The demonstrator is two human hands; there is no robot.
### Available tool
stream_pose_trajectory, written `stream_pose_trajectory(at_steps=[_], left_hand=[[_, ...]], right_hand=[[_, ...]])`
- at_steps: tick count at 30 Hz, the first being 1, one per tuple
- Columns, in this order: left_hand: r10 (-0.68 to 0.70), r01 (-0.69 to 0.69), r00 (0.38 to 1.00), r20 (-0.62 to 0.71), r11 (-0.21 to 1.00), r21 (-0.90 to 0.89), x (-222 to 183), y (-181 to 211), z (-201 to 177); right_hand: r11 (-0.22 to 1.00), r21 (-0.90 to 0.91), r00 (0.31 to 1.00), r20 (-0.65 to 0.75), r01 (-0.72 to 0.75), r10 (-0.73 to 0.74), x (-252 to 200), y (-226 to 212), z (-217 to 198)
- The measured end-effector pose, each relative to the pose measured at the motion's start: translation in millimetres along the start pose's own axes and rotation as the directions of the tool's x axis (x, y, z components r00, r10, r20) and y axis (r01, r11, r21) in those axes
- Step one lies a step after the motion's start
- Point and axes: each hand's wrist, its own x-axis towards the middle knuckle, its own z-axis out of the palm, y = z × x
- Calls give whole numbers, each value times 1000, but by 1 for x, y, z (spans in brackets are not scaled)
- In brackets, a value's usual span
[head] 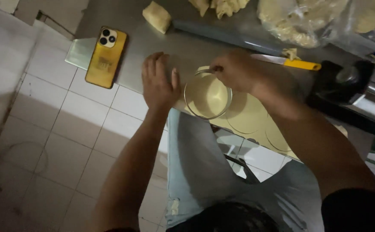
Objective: Using a manual pasta roller to flatten dough and a circular cutter to create uniform dough circles for baking or dumplings.
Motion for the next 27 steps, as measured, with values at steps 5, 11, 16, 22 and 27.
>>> stream_pose_trajectory(at_steps=[5,11,16,22,27], left_hand=[[-3,3,1000,-4,1000,-26,1,9,-6],[-42,44,997,69,999,-28,4,12,-12],[-72,72,993,98,997,4,1,11,-10],[-100,99,988,120,995,18,4,17,-13],[-82,79,989,120,996,29,3,15,-13]], right_hand=[[999,39,999,11,-35,34,2,-9,-1],[996,54,996,49,-71,68,2,-16,-7],[998,16,998,41,-56,55,4,-17,-9],[998,34,998,39,-59,57,1,-23,-14],[1000,7,999,21,-30,30,1,-22,-15]])
